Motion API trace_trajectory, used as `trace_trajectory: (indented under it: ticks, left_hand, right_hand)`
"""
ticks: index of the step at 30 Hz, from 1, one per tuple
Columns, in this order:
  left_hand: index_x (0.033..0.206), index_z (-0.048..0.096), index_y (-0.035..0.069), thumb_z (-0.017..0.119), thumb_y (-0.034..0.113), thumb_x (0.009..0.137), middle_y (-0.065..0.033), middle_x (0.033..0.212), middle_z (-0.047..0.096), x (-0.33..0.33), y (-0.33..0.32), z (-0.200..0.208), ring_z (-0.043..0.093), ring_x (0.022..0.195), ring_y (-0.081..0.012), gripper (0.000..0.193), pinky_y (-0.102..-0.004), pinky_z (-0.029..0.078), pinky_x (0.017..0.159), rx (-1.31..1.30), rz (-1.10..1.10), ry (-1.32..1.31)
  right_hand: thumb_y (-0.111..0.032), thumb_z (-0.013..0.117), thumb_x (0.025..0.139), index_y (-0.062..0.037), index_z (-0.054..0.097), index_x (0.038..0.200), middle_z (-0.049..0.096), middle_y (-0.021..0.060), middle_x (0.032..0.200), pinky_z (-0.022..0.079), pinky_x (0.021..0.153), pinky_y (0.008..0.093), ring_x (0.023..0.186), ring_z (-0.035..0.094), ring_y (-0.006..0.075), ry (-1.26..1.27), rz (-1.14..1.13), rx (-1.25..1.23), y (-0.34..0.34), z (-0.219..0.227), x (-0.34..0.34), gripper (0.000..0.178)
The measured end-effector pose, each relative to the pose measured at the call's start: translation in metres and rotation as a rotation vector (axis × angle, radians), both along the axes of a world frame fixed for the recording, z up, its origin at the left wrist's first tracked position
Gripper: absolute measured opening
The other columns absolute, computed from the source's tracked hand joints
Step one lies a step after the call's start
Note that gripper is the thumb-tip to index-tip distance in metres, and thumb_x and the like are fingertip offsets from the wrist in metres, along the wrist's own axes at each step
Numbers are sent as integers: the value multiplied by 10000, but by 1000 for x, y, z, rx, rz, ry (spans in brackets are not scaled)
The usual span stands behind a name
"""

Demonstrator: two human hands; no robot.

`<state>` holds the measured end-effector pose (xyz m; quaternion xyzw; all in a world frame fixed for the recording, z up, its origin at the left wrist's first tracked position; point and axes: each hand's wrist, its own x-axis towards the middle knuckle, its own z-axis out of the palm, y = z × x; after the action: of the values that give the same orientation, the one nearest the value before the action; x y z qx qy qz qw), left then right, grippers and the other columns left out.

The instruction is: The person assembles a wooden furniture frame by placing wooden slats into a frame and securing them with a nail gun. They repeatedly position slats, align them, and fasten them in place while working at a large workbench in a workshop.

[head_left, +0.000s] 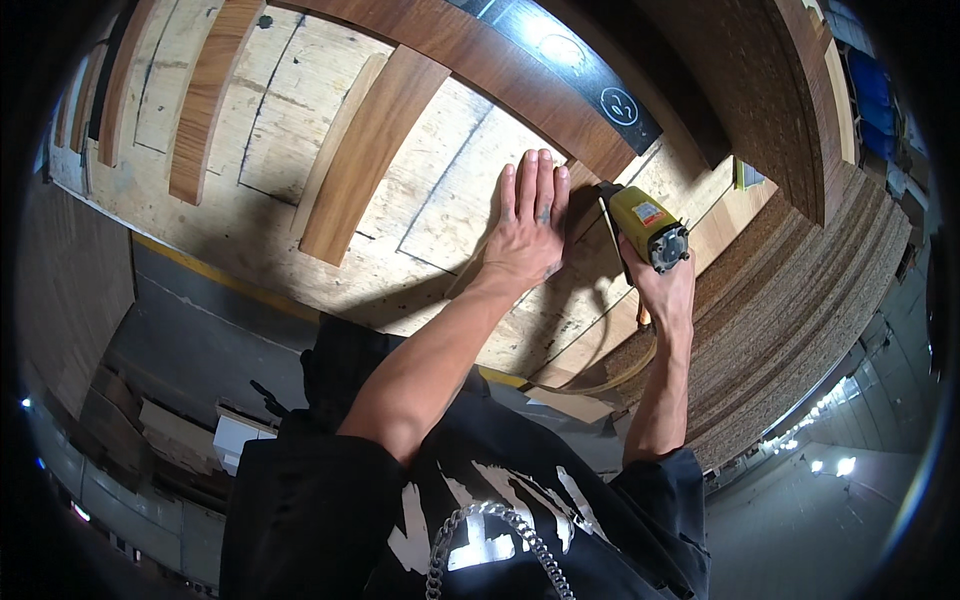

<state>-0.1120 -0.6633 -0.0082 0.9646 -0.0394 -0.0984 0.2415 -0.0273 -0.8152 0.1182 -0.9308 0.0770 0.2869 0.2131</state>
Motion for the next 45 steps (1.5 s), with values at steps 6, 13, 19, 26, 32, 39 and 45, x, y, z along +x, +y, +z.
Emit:
trace_trajectory:
  ticks: [6,13,19,26,32,39,45]
  left_hand:
    - [1571,163,-117,423,233,951,-392,1623,135,1,0,1,94,1534,-532,758,-665,60,1236,2,-3,4]
    - [1539,231,-133,494,242,931,-394,1605,176,0,1,-1,118,1526,-533,761,-661,67,1229,37,-2,-28]
    - [1536,227,-136,481,248,952,-401,1604,164,2,1,2,110,1523,-544,744,-666,75,1227,59,-37,19]
    - [1542,221,-134,485,185,959,-398,1612,139,-1,3,4,88,1530,-538,715,-664,74,1231,-18,-7,-27]
    - [1547,239,-124,483,193,949,-382,1627,127,0,3,4,86,1538,-523,719,-650,62,1238,-14,0,-1]
    - [1564,200,-110,524,211,950,-363,1643,97,3,6,12,54,1547,-509,764,-628,30,1249,49,-60,61]
    - [1606,153,-48,632,384,957,-290,1680,54,1,50,8,-6,1573,-412,915,-632,-25,1247,142,-72,-38]
  right_hand:
    - [-269,792,827,22,757,1015,753,168,793,580,694,364,753,761,243,28,-36,16,2,1,1,348]
    - [-259,793,826,20,761,1009,754,162,791,578,693,362,745,758,244,22,-31,22,4,1,2,335]
    - [-268,795,822,22,760,982,747,173,781,580,688,370,750,761,254,34,-18,20,-2,-3,1,333]
    - [-262,793,813,34,753,936,734,186,737,577,647,381,709,759,288,-50,101,78,-2,-10,0,323]
    - [-258,798,804,25,758,958,746,182,787,580,678,375,735,758,272,-24,92,81,12,-7,10,324]
    - [-220,775,825,44,755,989,757,196,814,605,675,398,744,765,284,-10,132,40,3,-7,-4,311]
    - [-292,802,836,44,693,1187,749,141,920,573,713,349,796,719,206,70,-116,51,7,39,-56,498]
